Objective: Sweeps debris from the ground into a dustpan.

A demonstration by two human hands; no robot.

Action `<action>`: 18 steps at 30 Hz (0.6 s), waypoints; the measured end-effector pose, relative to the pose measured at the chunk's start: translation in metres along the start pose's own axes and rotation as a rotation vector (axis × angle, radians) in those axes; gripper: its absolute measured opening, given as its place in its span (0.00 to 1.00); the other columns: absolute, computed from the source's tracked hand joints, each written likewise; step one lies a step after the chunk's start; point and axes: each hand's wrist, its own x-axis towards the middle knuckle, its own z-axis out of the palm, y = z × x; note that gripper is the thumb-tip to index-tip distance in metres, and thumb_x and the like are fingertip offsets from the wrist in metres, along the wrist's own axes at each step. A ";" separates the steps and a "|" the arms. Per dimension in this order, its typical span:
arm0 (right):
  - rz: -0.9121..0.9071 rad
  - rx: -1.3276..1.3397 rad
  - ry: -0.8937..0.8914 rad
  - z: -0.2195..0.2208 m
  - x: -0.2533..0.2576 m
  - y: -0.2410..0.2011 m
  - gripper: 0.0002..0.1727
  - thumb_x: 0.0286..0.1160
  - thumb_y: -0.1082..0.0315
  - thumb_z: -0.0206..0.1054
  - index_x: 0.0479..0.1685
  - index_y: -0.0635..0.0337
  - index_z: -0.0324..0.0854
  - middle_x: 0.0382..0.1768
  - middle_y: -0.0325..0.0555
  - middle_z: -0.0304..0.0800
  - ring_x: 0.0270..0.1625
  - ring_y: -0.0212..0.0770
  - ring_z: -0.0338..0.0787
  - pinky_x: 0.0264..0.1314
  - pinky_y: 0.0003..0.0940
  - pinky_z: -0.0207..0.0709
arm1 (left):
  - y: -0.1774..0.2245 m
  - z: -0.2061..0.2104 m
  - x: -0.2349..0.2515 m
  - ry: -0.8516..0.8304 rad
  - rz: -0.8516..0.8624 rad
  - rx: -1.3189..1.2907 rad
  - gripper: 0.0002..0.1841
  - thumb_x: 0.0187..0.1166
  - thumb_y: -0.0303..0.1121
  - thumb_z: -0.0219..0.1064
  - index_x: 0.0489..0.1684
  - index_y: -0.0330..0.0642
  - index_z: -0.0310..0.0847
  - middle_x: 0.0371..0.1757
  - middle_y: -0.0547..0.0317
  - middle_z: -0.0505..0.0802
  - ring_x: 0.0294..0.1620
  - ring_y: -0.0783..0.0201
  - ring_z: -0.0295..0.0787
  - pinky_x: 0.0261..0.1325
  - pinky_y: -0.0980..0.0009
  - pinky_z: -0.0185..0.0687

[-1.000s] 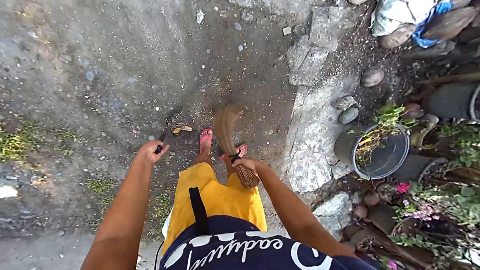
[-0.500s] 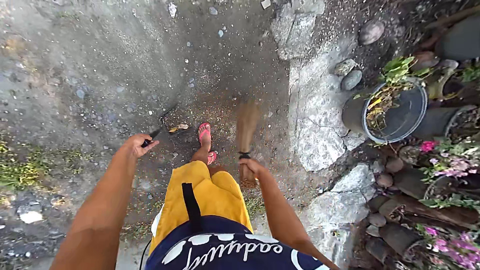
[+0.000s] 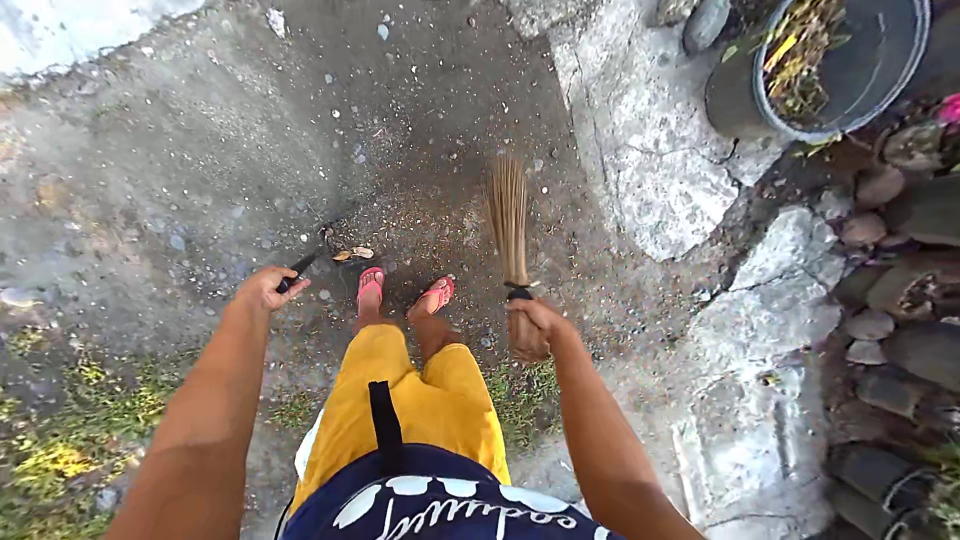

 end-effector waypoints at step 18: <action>0.090 0.537 -0.034 0.093 -0.027 0.085 0.15 0.90 0.58 0.51 0.54 0.60 0.74 0.28 0.44 0.84 0.28 0.38 0.87 0.33 0.34 0.86 | 0.024 0.033 0.013 -0.099 0.050 0.139 0.28 0.81 0.23 0.59 0.83 0.38 0.62 0.78 0.40 0.73 0.72 0.49 0.78 0.65 0.54 0.84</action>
